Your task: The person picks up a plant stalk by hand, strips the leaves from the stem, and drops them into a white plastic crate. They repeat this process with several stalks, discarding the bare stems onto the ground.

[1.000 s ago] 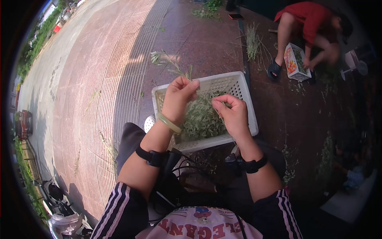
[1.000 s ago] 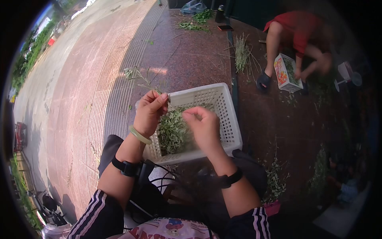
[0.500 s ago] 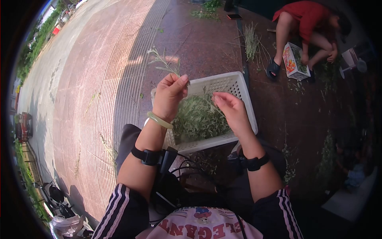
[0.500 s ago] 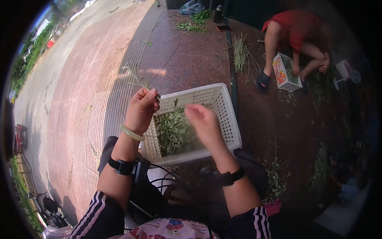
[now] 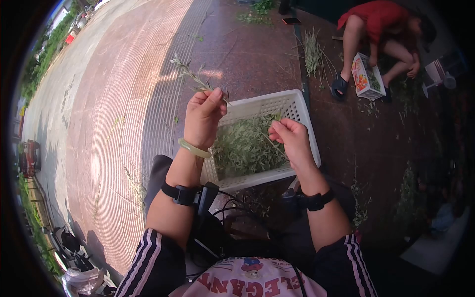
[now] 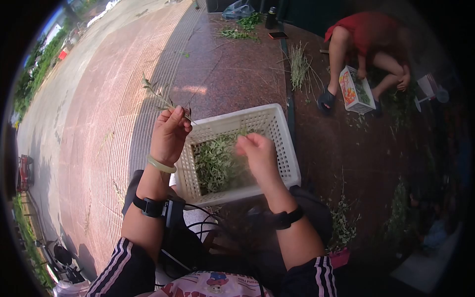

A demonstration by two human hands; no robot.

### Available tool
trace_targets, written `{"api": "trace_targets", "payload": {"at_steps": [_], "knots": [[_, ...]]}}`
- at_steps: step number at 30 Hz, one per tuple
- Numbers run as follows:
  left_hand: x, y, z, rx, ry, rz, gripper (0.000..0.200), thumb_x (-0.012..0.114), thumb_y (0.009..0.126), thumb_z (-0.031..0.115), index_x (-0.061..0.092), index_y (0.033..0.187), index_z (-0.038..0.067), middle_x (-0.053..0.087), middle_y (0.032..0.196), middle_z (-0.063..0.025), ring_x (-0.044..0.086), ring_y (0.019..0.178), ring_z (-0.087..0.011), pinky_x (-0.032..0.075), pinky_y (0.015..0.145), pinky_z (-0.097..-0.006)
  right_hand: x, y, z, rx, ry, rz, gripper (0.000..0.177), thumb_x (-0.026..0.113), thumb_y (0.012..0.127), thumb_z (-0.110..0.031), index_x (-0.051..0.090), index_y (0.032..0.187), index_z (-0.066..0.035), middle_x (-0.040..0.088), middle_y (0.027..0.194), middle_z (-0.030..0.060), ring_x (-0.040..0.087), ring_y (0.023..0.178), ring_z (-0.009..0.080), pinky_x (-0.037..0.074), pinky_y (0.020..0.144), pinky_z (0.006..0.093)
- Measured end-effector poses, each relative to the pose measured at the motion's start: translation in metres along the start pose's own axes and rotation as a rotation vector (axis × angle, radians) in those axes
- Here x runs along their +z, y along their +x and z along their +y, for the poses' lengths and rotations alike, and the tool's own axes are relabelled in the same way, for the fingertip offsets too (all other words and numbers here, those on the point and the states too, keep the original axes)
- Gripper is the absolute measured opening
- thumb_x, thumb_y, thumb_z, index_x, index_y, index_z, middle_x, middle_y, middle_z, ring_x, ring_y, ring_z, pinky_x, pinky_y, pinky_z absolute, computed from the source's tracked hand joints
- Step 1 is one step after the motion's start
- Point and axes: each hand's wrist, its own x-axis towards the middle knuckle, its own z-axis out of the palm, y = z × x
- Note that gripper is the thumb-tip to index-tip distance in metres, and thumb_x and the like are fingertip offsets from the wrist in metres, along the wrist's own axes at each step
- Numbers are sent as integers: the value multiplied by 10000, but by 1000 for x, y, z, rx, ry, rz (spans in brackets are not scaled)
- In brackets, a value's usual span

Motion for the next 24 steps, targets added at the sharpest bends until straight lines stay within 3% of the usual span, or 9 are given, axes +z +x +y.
{"api": "trace_targets", "payload": {"at_steps": [2, 5, 8, 14, 20, 24], "knots": [[-6, 1, 4, -27, 36, -47, 102, 564, 855, 157, 553, 802, 70, 580, 796, -30, 525, 611, -81, 419, 587, -215, -1, 1, 0, -1, -47, 28, 189, 560, 851, -153, 590, 963, -4, 616, 841, 47, 562, 749, 87, 431, 691, 220], [2, -5, 0, -122, 73, -49, 116, 573, 849, 165, 575, 805, 57, 591, 800, -32, 528, 621, -82, 428, 598, -217, 5, 5, 12, -223, 20, 108, 260, 560, 852, -160, 565, 1054, 5, 604, 960, 72, 557, 813, 99, 431, 730, 226], [7, -10, -10, -170, 154, -52, 125, 591, 836, 167, 581, 785, 53, 595, 778, -28, 529, 624, -81, 437, 604, -221, 11, -1, 0, -227, 83, -67, 285, 568, 849, -157, 550, 1078, 13, 581, 1017, 74, 548, 864, 110, 431, 770, 237], [21, -21, -28, -243, 191, -207, 86, 627, 807, 145, 592, 775, 74, 593, 774, 15, 478, 644, -53, 390, 636, -202, 18, -11, -17, -64, 308, -275, 160, 577, 844, -136, 571, 950, -17, 599, 837, 27, 555, 723, 76, 462, 672, 217], [24, -20, -28, -218, 206, -123, 80, 627, 807, 148, 591, 806, 77, 604, 827, 10, 474, 655, -49, 393, 643, -200, 18, -14, -13, -19, 341, -132, 103, 571, 847, -141, 565, 846, -38, 587, 752, 32, 548, 600, 67, 467, 482, 197], [23, -17, -24, -147, 208, -32, 73, 618, 816, 149, 586, 822, 84, 600, 844, 14, 477, 663, -49, 399, 644, -202, 17, -14, -10, -11, 322, -112, 115, 563, 853, -149, 562, 860, -35, 584, 750, 34, 549, 594, 68, 475, 470, 206]]}}
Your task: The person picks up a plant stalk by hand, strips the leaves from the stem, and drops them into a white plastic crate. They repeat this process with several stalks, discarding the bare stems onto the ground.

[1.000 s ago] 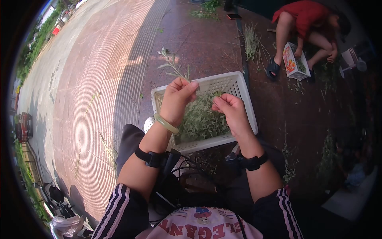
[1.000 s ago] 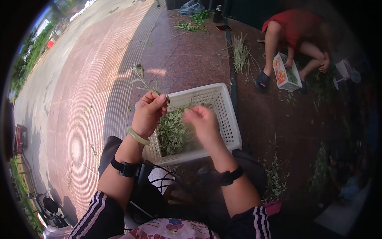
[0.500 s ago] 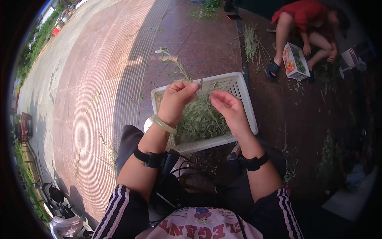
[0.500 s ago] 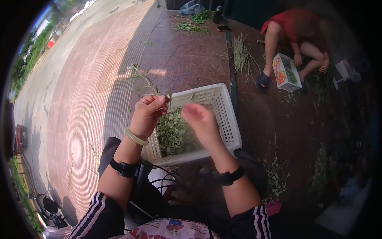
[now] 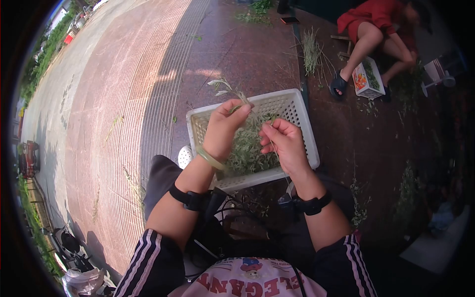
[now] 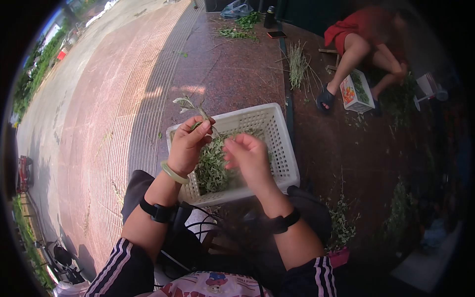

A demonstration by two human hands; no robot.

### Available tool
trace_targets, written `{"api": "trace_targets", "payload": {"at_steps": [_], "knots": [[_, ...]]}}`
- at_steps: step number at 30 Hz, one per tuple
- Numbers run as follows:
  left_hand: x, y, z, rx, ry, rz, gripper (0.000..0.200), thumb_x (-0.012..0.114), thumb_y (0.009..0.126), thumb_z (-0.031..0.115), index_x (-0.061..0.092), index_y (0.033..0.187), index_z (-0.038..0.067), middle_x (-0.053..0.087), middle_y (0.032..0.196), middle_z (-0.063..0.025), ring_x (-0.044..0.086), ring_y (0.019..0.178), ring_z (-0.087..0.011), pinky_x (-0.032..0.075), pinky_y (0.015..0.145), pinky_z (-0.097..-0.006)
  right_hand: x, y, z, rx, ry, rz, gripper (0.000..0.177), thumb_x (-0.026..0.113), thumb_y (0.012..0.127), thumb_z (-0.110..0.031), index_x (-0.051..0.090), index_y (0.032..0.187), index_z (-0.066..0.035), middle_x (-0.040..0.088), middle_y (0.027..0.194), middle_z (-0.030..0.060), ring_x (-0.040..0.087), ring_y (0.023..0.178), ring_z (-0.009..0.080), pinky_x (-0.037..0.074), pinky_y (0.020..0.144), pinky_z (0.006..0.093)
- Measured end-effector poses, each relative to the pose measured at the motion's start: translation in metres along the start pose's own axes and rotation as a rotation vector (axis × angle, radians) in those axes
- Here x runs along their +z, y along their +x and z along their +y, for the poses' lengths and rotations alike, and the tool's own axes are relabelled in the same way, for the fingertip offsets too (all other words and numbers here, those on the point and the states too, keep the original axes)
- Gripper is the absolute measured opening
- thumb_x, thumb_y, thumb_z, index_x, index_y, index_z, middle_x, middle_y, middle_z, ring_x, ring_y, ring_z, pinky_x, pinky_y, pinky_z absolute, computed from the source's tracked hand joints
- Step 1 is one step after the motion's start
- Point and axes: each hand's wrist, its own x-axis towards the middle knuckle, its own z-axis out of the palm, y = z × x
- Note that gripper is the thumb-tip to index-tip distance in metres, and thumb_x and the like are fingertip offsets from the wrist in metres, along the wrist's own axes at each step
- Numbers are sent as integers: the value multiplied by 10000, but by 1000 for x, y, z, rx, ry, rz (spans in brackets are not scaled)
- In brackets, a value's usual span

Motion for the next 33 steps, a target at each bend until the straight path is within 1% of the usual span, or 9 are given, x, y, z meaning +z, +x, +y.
{"api": "trace_targets", "payload": {"at_steps": [4, 8, 11, 14, 17, 21, 27, 30, 33], "knots": [[-10, 4, -3, 51, -54, -51, 61, 609, 823, 152, 574, 827, 103, 586, 828, 25, 498, 699, -51, 410, 655, -212, -1, -1, -1, -4, 19, 83, 129, 548, 863, -162, 558, 858, -33, 581, 757, 39, 552, 571, 77, 480, 474, 210], [-18, 8, 8, 92, -124, 77, 52, 604, 826, 161, 567, 826, 125, 584, 817, 29, 514, 725, -55, 413, 669, -219, -10, 3, 1, 54, 25, 193, 160, 528, 873, -162, 569, 936, -21, 597, 819, 63, 572, 572, 101, 494, 488, 226], [-30, 11, 15, 108, -119, 77, 57, 604, 826, 174, 568, 812, 131, 584, 802, 33, 518, 722, -54, 411, 673, -213, -13, 4, -1, 20, -100, 235, 237, 521, 875, -158, 556, 1047, 2, 610, 898, 89, 597, 650, 132, 507, 580, 253], [-19, 6, 12, 36, 11, 77, 75, 619, 813, 172, 577, 769, 127, 574, 747, 40, 497, 678, -52, 392, 646, -205, -8, 7, 6, -149, -244, 305, 298, 552, 856, -144, 542, 1109, 12, 609, 966, 94, 593, 737, 122, 487, 683, 255], [-13, 3, 0, -8, 85, 11, 97, 636, 796, 164, 582, 729, 120, 549, 690, 50, 455, 625, -47, 362, 612, -198, -3, 10, 14, -261, -248, 97, 247, 616, 802, -129, 595, 995, 22, 628, 865, 72, 573, 763, 107, 448, 697, 228], [-4, 1, -9, -46, 125, -14, 100, 650, 781, 159, 583, 726, 109, 529, 671, 58, 419, 604, -38, 347, 597, -199, 13, -4, 0, -271, -523, 127, 144, 634, 774, -96, 601, 852, 21, 629, 786, 51, 575, 726, 95, 453, 651, 237], [-12, 4, -1, -46, 49, 88, 109, 644, 792, 172, 572, 734, 115, 571, 736, 42, 474, 662, -44, 368, 621, -200, -3, 9, 15, -373, -411, 280, 137, 607, 795, -98, 586, 847, 27, 606, 733, 34, 567, 659, 100, 449, 614, 238], [-17, 6, 2, 6, -26, 128, 107, 638, 800, 185, 570, 756, 115, 583, 769, 34, 508, 707, -55, 387, 645, -205, -13, 13, 15, -268, -136, 401, 175, 588, 814, -109, 560, 904, 39, 598, 757, 46, 564, 646, 105, 453, 614, 243], [-21, 6, 7, 6, 4, 122, 111, 637, 802, 193, 567, 770, 114, 582, 777, 29, 522, 728, -64, 401, 660, -211, -19, 15, 10, -221, -154, 381, 264, 565, 836, -125, 535, 1029, 53, 595, 831, 57, 574, 709, 107, 452, 671, 240]]}}
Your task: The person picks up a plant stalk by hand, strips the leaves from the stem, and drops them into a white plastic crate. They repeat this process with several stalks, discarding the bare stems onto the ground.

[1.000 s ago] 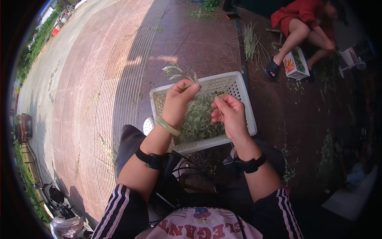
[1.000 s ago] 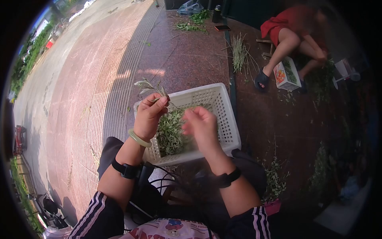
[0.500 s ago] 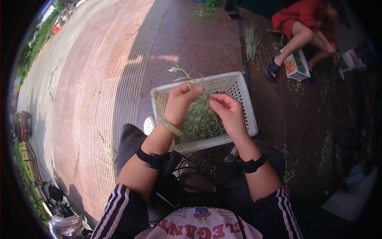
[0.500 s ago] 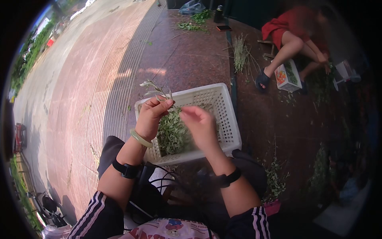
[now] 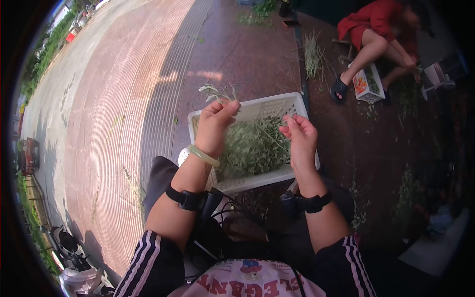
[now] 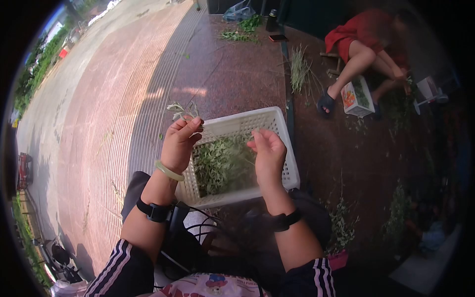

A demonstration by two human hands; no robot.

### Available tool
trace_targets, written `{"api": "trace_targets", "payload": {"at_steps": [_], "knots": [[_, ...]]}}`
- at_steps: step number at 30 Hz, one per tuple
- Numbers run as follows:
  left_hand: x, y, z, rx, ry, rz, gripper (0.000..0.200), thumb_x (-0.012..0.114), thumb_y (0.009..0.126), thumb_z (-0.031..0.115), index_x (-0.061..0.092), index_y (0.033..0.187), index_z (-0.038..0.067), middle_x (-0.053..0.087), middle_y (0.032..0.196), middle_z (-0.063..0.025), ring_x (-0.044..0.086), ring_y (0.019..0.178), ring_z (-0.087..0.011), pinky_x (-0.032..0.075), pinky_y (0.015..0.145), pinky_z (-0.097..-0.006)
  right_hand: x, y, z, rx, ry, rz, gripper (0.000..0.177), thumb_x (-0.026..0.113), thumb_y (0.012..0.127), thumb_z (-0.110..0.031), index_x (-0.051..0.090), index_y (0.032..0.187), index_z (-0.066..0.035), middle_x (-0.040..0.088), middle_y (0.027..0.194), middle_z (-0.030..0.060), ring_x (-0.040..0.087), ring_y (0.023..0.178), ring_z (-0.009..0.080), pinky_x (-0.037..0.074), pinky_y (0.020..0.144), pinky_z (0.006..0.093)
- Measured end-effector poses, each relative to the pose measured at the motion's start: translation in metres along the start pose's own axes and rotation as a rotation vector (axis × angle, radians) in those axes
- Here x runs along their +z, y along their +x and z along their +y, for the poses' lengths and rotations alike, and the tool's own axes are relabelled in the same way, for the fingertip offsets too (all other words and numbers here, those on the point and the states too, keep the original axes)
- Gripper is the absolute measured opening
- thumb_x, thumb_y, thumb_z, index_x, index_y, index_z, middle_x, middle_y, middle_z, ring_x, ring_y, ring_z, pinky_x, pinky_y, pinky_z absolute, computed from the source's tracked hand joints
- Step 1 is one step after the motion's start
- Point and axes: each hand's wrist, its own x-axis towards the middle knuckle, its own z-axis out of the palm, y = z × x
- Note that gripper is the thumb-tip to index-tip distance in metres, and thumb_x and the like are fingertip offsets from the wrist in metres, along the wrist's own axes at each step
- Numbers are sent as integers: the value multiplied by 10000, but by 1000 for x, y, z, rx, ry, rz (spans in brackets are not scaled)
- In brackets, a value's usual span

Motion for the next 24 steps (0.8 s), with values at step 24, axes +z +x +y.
{"api": "trace_targets", "payload": {"at_steps": [24], "knots": [[22, -11, -30, 244, 534, -228, 93, 591, 777, 62, 587, 829, -14, 593, 731, -47, 559, 699, -97, 447, 625, -241, 19, -23, -20, 124, 238, -246, 162, 560, 838, -108, 549, 949, 9, 554, 795, 53, 536, 624, 91, 511, 473, 226]]}}
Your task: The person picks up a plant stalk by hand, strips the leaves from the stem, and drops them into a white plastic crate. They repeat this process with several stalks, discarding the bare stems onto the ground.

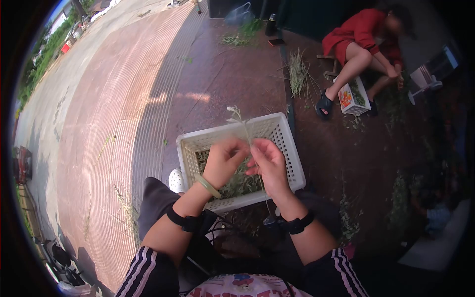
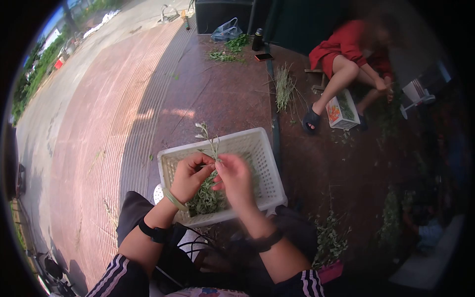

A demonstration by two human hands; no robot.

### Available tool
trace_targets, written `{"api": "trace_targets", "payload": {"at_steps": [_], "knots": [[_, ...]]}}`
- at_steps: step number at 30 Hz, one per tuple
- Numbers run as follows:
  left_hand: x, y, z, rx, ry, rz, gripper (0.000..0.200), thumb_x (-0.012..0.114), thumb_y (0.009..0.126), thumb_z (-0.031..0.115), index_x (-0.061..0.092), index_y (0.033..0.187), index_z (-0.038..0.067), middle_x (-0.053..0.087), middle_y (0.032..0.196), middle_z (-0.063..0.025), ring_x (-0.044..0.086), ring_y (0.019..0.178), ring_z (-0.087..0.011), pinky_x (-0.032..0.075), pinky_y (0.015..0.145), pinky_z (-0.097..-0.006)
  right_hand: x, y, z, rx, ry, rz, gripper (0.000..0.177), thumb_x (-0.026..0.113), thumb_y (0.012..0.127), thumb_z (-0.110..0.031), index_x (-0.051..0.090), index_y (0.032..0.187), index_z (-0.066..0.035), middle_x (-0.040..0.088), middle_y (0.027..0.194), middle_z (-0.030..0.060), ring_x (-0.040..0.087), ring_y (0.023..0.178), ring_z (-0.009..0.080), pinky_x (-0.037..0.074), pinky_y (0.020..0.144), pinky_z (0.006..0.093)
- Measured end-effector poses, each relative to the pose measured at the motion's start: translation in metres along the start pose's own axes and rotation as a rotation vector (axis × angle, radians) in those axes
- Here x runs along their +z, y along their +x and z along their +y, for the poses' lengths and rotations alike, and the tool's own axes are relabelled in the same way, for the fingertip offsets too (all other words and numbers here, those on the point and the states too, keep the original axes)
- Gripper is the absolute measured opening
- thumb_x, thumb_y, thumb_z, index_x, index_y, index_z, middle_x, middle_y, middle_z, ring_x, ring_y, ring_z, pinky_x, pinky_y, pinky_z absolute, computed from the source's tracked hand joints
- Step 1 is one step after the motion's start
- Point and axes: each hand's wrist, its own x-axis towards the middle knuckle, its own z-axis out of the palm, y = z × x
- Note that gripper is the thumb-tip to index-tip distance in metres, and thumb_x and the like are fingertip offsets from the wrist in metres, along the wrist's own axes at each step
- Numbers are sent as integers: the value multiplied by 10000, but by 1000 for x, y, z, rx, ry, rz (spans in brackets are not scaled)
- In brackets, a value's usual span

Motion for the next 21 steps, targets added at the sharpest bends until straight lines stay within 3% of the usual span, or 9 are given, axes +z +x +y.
{"api": "trace_targets", "payload": {"at_steps": [3, 6, 9, 15, 18, 20, 21], "knots": [[3, -2, 15, 25, 157, -45, 87, 595, 767, 63, 594, 817, -8, 608, 740, -75, 570, 657, -113, 453, 595, -238, -7, 3, 5, 18, -51, -21, 175, 559, 842, -128, 551, 946, 12, 559, 794, 53, 533, 640, 88, 505, 474, 218], [7, -5, 16, -5, 153, -57, 75, 588, 789, 58, 575, 806, -14, 595, 708, -48, 536, 647, -87, 426, 589, -231, -11, 4, 7, -6, -90, 3, 182, 560, 845, -145, 553, 935, 13, 564, 771, 44, 527, 621, 80, 476, 461, 199], [8, -5, 16, 22, 209, -78, 77, 592, 785, 68, 570, 777, -5, 600, 694, -64, 541, 627, -104, 421, 571, -246, -11, 4, 9, -51, -71, 28, 171, 558, 846, -150, 552, 908, 9, 543, 674, 22, 497, 540, 67, 401, 419, 184], [8, -8, 15, 144, 402, -13, 138, 619, 770, 116, 562, 732, -3, 581, 668, -111, 522, 559, -159, 404, 528, -280, -32, 19, -12, -68, 53, 224, 135, 567, 833, -143, 551, 850, -10, 471, 548, -6, 416, 422, 57, 305, 386, 197], [-2, -3, 18, -25, 511, 41, 179, 611, 764, 187, 580, 721, 16, 581, 712, -153, 562, 620, -307, 437, 561, -354, -35, 17, -16, -73, 28, 167, 134, 586, 821, -145, 568, 840, -14, 494, 568, -9, 430, 437, 54, 331, 405, 191], [-10, -2, 26, -111, 599, 38, 196, 608, 772, 205, 590, 724, 16, 586, 733, -153, 566, 658, -312, 439, 590, -353, -33, 15, -13, -79, -31, 111, 133, 593, 818, -147, 579, 839, -17, 510, 584, -12, 436, 446, 46, 342, 412, 179], [-11, 2, 27, -145, 635, 24, 204, 607, 776, 215, 595, 726, 17, 588, 744, -153, 567, 678, -315, 441, 604, -352, -32, 13, -12, -44, -27, 72, 109, 586, 834, -127, 568, 826, -20, 563, 725, 15, 478, 487, 46, 361, 413, 184]]}}
